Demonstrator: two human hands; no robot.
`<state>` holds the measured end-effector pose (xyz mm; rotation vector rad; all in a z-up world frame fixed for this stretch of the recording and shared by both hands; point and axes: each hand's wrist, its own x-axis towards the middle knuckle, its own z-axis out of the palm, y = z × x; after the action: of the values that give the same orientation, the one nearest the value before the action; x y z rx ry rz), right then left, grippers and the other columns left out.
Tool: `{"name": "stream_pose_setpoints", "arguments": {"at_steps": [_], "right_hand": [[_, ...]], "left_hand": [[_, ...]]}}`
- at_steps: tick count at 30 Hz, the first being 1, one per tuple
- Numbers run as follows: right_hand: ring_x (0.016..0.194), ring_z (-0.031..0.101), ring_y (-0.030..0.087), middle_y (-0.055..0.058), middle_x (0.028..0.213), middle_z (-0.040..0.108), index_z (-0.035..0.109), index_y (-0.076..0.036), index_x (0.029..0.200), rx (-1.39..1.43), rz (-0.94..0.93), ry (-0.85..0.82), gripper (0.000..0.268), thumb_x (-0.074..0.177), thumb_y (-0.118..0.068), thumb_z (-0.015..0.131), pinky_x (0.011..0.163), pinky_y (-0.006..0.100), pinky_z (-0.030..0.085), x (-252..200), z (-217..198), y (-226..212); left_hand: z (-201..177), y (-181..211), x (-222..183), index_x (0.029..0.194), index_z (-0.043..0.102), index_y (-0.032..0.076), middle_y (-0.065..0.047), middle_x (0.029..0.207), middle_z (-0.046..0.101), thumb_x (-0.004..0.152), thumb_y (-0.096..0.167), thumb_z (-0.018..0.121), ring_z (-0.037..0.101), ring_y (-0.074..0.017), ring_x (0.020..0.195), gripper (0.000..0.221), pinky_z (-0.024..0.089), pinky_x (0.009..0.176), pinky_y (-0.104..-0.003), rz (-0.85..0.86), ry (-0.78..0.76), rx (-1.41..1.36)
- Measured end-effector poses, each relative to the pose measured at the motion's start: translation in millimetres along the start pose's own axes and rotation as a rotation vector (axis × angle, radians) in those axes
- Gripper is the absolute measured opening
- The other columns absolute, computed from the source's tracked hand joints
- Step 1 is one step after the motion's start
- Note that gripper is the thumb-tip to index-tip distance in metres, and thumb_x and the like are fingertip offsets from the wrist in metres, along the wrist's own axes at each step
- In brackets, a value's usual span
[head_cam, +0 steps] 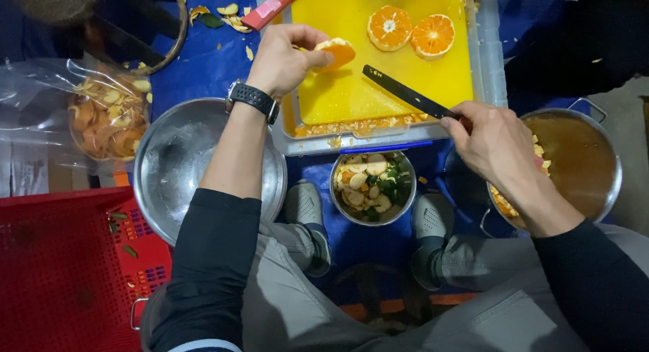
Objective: Slicing oranges into thin rounds on a yellow cutting board and transferring the slices into a metal bowl.
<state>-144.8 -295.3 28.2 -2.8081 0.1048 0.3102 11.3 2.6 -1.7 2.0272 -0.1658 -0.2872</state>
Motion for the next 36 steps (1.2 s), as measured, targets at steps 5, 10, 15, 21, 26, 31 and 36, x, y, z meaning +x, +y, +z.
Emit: {"name": "stream_pose_setpoints", "arguments": {"at_steps": [5, 10, 15, 21, 26, 31, 36], "right_hand": [[0.076, 0.062, 0.024, 0.008, 0.09, 0.067, 0.07, -0.009, 0.123, 0.174, 0.197, -0.205, 0.028, 0.105, -0.03, 0.06, 0.063, 0.041, 0.051, 0.0, -7.5, -12.7], [0.068, 0.059, 0.019, 0.003, 0.083, 0.059, 0.066, -0.013, 0.12, 0.394, 0.233, -0.31, 0.019, 0.106, -0.023, 0.057, 0.062, 0.038, 0.051, -5.7, 1.3, -20.9], [0.103, 0.07, 0.047, 0.022, 0.096, 0.074, 0.066, -0.01, 0.134, 0.327, 0.022, -0.142, 0.041, 0.099, -0.031, 0.064, 0.088, 0.06, 0.054, -14.6, 31.9, -17.9], [0.09, 0.072, 0.045, 0.017, 0.088, 0.076, 0.07, -0.009, 0.128, 0.444, -0.1, 0.013, 0.032, 0.105, -0.026, 0.057, 0.077, 0.053, 0.059, -20.2, 41.0, -43.0], [0.099, 0.07, 0.044, 0.019, 0.093, 0.075, 0.068, -0.008, 0.129, 0.428, -0.137, -0.005, 0.034, 0.106, -0.028, 0.053, 0.08, 0.054, 0.058, -17.1, 48.1, -50.3], [0.099, 0.07, 0.043, 0.021, 0.095, 0.075, 0.069, -0.008, 0.13, 0.333, -0.225, 0.067, 0.032, 0.107, -0.026, 0.056, 0.079, 0.053, 0.059, -11.0, 42.8, -54.7], [0.115, 0.066, 0.043, 0.021, 0.114, 0.073, 0.064, -0.011, 0.139, 0.363, -0.035, -0.18, 0.042, 0.107, -0.033, 0.047, 0.093, 0.059, 0.055, 13.1, 31.6, -80.6]], "left_hand": [[10.7, -4.6, 5.8, 0.098, 0.081, 0.014, 0.004, 0.087, 0.067, 0.087, 0.017, 0.084, 0.057, -0.0094, 0.075, 0.012, 0.049, 0.065, -0.027, -0.003, -0.012, 0.076], [42.1, -24.3, 4.4, 0.095, 0.076, 0.019, -0.005, 0.1, 0.059, 0.09, 0.013, 0.079, 0.055, -0.0203, 0.087, 0.008, 0.047, 0.075, -0.034, 0.237, 0.103, 0.301], [41.1, -58.6, -16.8, 0.102, 0.071, 0.015, -0.011, 0.107, 0.056, 0.075, -0.003, 0.075, 0.068, -0.0404, 0.098, 0.033, 0.056, 0.09, -0.053, 0.199, -0.096, 0.461], [47.6, -59.3, -18.3, 0.12, 0.067, 0.01, -0.015, 0.114, 0.059, 0.069, 0.023, 0.096, 0.066, -0.0425, 0.108, 0.06, 0.055, 0.092, -0.056, 0.216, -0.004, 0.447], [52.7, -50.7, -18.3, 0.126, 0.067, 0.006, -0.013, 0.115, 0.06, 0.076, 0.02, 0.093, 0.067, -0.0407, 0.106, 0.058, 0.056, 0.091, -0.054, 0.223, -0.035, 0.502], [54.1, -50.1, -17.5, 0.125, 0.069, 0.007, -0.012, 0.114, 0.063, 0.074, 0.021, 0.096, 0.07, -0.0377, 0.103, 0.059, 0.059, 0.088, -0.049, 0.195, 0.004, 0.494], [53.2, -46.0, -19.5, 0.125, 0.069, 0.008, -0.009, 0.112, 0.062, 0.076, 0.024, 0.095, 0.069, -0.0367, 0.105, 0.058, 0.057, 0.09, -0.049, 0.171, -0.006, 0.481]]}}
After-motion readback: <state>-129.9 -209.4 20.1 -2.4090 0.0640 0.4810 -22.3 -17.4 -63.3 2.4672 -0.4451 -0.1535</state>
